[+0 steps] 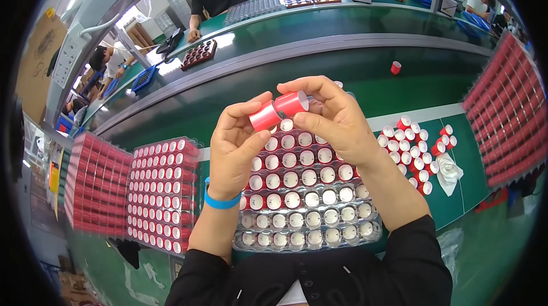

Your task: The person sorts pink cylindrical electronic components by hand, placing them into plastic trays on a factory assembly line.

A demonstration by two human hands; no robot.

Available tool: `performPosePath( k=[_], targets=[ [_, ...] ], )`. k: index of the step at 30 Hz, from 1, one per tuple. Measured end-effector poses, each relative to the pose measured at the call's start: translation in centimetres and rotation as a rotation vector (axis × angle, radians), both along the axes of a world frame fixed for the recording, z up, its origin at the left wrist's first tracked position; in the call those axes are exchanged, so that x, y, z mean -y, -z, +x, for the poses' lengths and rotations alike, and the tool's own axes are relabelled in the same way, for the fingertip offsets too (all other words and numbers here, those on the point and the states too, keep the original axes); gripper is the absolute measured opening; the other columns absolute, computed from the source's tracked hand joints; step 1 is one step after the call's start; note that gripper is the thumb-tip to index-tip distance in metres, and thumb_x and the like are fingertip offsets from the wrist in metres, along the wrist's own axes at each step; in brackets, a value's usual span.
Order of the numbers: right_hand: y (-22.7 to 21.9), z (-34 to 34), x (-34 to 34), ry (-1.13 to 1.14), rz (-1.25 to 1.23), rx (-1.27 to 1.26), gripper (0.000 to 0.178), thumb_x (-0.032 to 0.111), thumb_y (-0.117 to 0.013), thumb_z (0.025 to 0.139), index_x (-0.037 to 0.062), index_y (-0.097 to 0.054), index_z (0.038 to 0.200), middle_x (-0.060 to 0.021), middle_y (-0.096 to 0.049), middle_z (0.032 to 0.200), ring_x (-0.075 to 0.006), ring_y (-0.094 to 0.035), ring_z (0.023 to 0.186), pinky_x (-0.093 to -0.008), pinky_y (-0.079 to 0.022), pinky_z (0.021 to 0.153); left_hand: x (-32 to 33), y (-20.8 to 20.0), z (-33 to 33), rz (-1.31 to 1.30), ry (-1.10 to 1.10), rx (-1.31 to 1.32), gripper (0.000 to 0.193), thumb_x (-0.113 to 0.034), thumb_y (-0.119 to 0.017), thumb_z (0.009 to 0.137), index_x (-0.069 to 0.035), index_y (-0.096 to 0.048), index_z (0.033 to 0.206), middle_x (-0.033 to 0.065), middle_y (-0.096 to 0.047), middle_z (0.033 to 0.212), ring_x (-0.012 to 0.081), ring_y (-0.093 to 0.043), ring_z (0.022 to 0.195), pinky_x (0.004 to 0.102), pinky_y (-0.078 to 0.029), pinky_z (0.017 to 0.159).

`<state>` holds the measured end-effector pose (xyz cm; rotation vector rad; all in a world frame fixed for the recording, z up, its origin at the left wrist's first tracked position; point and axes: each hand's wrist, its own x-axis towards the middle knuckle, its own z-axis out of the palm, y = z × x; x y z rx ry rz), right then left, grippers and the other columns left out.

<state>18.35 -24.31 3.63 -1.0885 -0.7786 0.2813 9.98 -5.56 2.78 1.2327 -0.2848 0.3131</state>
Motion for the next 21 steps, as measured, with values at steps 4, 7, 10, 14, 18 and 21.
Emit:
performPosePath(
  k=[4,7,10,14,18,21],
  targets=[
    [0.07,-0.11,-0.26,-0.016,0.015,0.052,0.038,0.003,-0.064,0.092,0.0022,-0.053,0.128,-0.015,-0.057,0.133,-0.0185,-0.061,0.117,-0.0341,-0.051,0.1,-0.3,0.58,-0.03,0.107,-0.069,0.085,0.042,0.006,-0.065,0.089,-0.002,-0.054,0.129,0.0118,-0.058,0.129,0.0186,-0.058,0.117,0.033,-0.048,0.101],
    [0.06,-0.27,-0.21,-0.011,0.032,0.03,0.037,0.002,-0.062,0.093,0.0006,-0.051,0.128,-0.015,-0.057,0.132,-0.0183,-0.061,0.116,-0.0335,-0.05,0.1,0.0,0.42,-0.04,0.069,-0.07,0.065,0.043,0.006,-0.067,0.087,-0.001,-0.055,0.128,0.0128,-0.06,0.128,0.0191,-0.059,0.116,0.0321,-0.048,0.099],
    [0.26,-0.26,-0.09,0.013,0.017,-0.002,0.035,0.005,-0.063,0.094,0.0006,-0.051,0.127,-0.0149,-0.059,0.128,-0.0172,-0.063,0.111,-0.0309,-0.053,0.092,0.12,0.35,-0.03,0.036,-0.069,0.035,0.042,0.006,-0.067,0.088,-0.001,-0.055,0.127,0.0129,-0.06,0.126,0.0189,-0.06,0.115,0.0315,-0.049,0.098],
    [0.13,0.02,0.33,0.107,-0.106,-0.1,0.03,0.014,-0.065,0.096,0.0033,-0.055,0.122,-0.0107,-0.067,0.11,-0.0143,-0.068,0.091,-0.0261,-0.057,0.076,0.24,0.36,0.0,0.059,-0.049,0.03,0.043,0.006,-0.068,0.087,0.0,-0.055,0.128,0.0132,-0.061,0.125,0.0186,-0.06,0.114,0.0305,-0.05,0.096],
    [-0.06,-0.07,0.29,0.077,-0.067,-0.221,0.03,0.018,-0.064,0.097,0.0034,-0.057,0.121,-0.009,-0.068,0.103,-0.013,-0.069,0.081,-0.0237,-0.056,0.067,0.39,0.19,-0.16,0.086,-0.041,0.011,0.044,0.005,-0.069,0.087,0.0,-0.055,0.128,0.0135,-0.061,0.126,0.0183,-0.061,0.113,0.0301,-0.051,0.095],
    [0.1,0.38,0.57,-0.023,-0.018,-0.31,0.035,0.014,-0.064,0.096,0.0022,-0.057,0.127,-0.0102,-0.067,0.108,-0.0149,-0.07,0.085,-0.0253,-0.058,0.073,0.49,0.06,-0.09,0.13,-0.079,0.01,0.043,0.005,-0.069,0.087,0.0,-0.055,0.128,0.0129,-0.06,0.126,0.0182,-0.061,0.112,0.0298,-0.052,0.094]
  ],
)
